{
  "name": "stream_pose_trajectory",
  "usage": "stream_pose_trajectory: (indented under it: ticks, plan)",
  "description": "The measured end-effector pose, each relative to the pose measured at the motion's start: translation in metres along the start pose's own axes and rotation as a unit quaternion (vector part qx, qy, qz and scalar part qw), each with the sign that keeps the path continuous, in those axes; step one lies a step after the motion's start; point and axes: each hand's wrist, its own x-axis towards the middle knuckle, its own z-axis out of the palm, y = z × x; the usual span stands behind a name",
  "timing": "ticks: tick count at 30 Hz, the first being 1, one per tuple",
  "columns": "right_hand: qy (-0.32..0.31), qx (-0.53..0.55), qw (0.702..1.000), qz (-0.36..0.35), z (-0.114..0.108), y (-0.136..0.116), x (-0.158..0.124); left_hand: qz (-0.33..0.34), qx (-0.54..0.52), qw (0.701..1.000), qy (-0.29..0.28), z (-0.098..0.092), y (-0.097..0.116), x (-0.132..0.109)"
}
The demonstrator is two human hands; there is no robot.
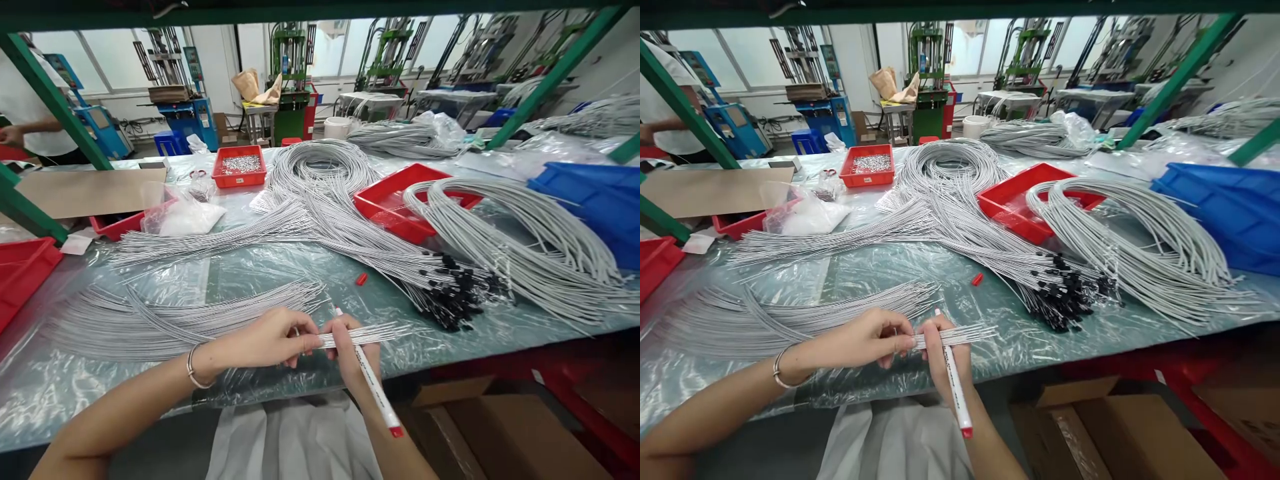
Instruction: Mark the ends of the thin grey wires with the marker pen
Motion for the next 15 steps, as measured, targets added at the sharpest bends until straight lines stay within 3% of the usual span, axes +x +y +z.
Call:
stream_pose_trajectory:
  ticks: [3, 9, 15]
  plan:
    - [0.004, -0.050, 0.998, -0.028, -0.0062, 0.0038, 0.0002, 0.003, -0.004, 1.000, -0.003, 0.0014, 0.0004, 0.0036]
    - [-0.043, -0.003, 0.999, 0.025, -0.0085, 0.0046, -0.0028, -0.018, -0.075, 0.996, -0.040, -0.0024, 0.0012, 0.0004]
    - [-0.059, 0.050, 0.995, 0.065, -0.0062, -0.0022, -0.0021, 0.011, -0.006, 1.000, -0.010, -0.0008, 0.0049, -0.0036]
